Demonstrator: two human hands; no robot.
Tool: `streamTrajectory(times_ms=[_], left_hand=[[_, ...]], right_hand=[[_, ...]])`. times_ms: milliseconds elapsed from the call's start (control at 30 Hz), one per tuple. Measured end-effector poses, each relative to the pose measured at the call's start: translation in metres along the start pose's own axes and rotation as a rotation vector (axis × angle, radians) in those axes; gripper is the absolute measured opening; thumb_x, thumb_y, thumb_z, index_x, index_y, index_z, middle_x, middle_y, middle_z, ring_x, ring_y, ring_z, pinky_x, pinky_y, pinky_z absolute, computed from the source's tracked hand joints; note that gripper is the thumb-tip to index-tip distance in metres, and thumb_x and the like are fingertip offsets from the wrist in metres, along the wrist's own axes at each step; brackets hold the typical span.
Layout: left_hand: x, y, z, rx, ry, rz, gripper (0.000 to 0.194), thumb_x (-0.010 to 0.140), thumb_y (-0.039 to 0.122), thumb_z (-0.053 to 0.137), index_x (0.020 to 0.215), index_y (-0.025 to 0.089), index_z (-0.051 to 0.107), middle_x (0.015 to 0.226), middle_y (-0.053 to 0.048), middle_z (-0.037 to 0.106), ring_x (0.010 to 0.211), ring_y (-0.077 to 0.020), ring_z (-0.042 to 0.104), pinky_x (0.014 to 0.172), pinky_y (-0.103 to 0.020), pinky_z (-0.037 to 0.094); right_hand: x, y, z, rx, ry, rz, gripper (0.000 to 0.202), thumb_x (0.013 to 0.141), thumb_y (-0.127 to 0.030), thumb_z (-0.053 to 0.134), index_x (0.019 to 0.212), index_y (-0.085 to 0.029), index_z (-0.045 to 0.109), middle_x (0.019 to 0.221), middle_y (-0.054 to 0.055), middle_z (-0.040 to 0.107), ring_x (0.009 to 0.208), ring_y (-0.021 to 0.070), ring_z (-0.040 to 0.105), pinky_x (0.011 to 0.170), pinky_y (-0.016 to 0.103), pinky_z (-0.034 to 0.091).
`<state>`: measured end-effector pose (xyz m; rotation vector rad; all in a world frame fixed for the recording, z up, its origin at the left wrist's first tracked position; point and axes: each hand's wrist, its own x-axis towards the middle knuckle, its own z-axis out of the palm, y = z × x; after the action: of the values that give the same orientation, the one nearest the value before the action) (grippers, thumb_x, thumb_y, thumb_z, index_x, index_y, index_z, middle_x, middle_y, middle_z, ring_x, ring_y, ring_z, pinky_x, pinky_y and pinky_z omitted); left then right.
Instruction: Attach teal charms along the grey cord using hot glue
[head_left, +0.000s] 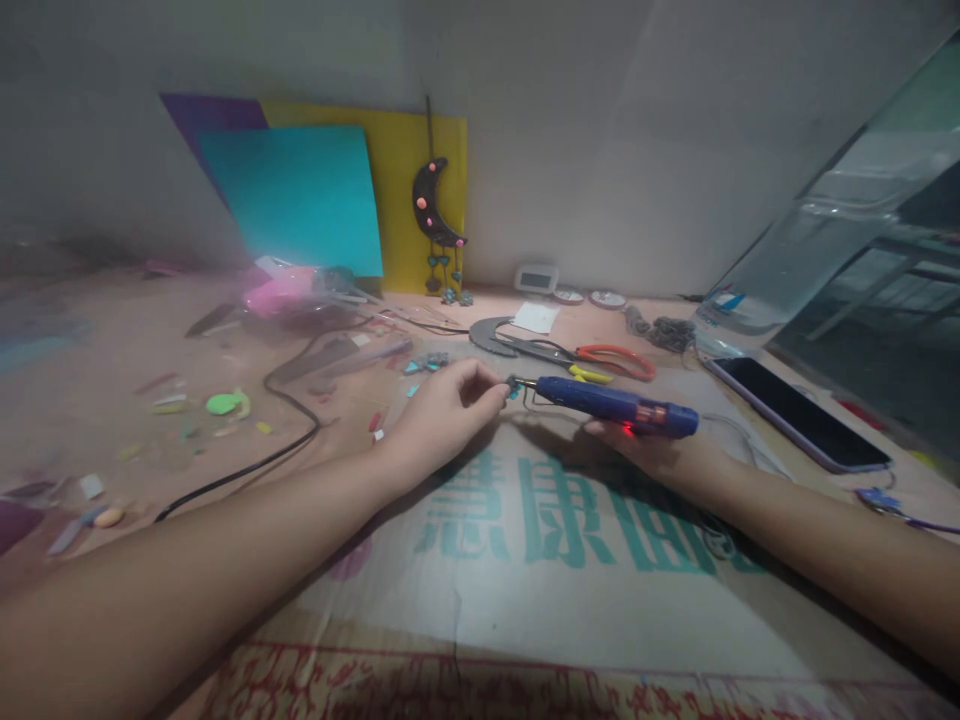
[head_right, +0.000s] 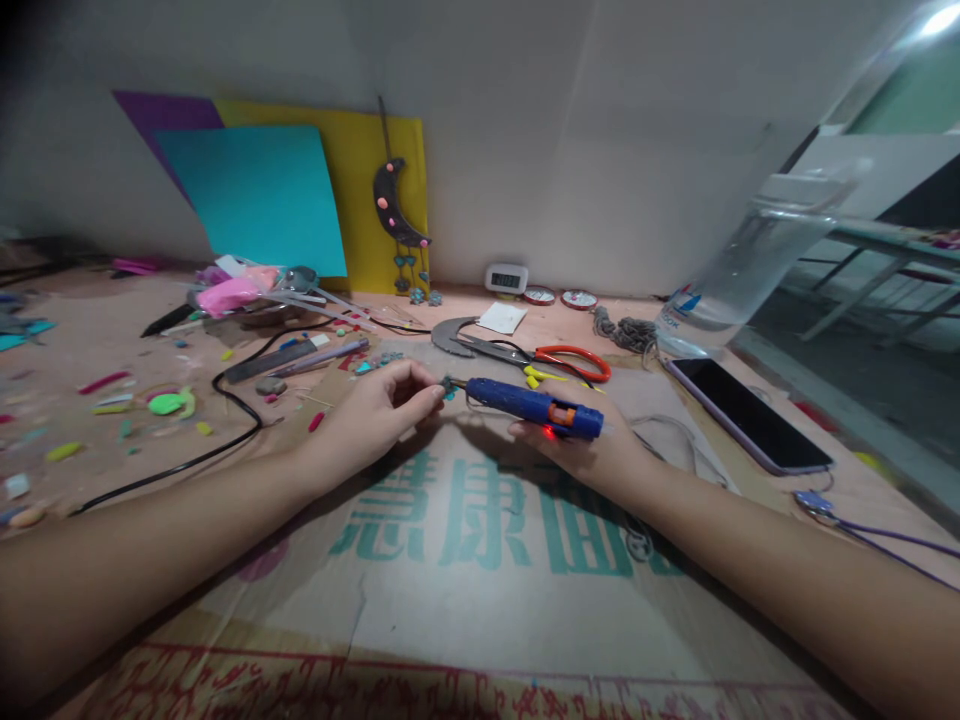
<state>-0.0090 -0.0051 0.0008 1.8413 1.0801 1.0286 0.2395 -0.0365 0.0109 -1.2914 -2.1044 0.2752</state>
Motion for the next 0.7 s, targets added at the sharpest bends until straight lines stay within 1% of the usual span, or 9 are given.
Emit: streamTrajectory(times_ms=[167,367,533,600,700], left_hand=[[0.0,-0.001,0.0,-0.002,-0.003,0.007,0.018,0.087,0.034,0.057,0.079,0.018,0.058,0.072,-0.001,0.062,0.067,-0.015,0.057,0.062,-0.026,0.042],[0.0,0.003,-0.001,0.001,-0.001,0.004,0.016,0.087,0.031,0.057,0.078,0.018,0.058,0.07,0.0,0.061,0.068,-0.015,0.056,0.064,-0.026,0.042],[-0.001,0.002,-0.001,-0.007,-0.007,0.001,0.016,0.087,0.032,0.056,0.079,0.018,0.058,0.072,-0.001,0.062,0.068,-0.0151,0.057,0.064,-0.027,0.042],[-0.001,0.002,-0.001,-0.005,-0.005,0.003,0.017,0.087,0.033,0.057,0.08,0.018,0.058,0.073,-0.001,0.062,0.069,-0.0154,0.057,0.065,-0.027,0.042],[-0.001,0.001,-0.001,-0.002,0.003,0.004,0.017,0.087,0.032,0.057,0.079,0.018,0.059,0.073,-0.001,0.063,0.069,-0.0154,0.057,0.065,-0.027,0.043]], right_hand=[[0.001,-0.003,-0.001,0.021,-0.001,0.013,0.028,0.084,-0.051,0.061,0.073,-0.025,0.059,0.063,0.002,0.059,0.061,0.0205,0.06,0.056,0.036,0.053],[0.0,-0.003,0.001,0.025,0.029,0.02,0.028,0.082,-0.05,0.063,0.071,-0.026,0.055,0.064,0.003,0.06,0.058,0.0204,0.06,0.052,0.034,0.051],[-0.001,0.003,0.002,-0.015,0.037,0.001,0.027,0.081,-0.051,0.064,0.07,-0.027,0.057,0.062,0.002,0.061,0.058,0.0224,0.061,0.051,0.035,0.052],[-0.001,0.005,0.002,-0.047,0.058,0.005,0.026,0.08,-0.051,0.065,0.07,-0.028,0.059,0.062,0.003,0.061,0.06,0.0236,0.062,0.052,0.036,0.053],[-0.002,0.006,0.002,-0.063,0.068,0.011,0.027,0.08,-0.051,0.066,0.07,-0.027,0.06,0.061,0.003,0.061,0.061,0.0236,0.063,0.054,0.036,0.053]])
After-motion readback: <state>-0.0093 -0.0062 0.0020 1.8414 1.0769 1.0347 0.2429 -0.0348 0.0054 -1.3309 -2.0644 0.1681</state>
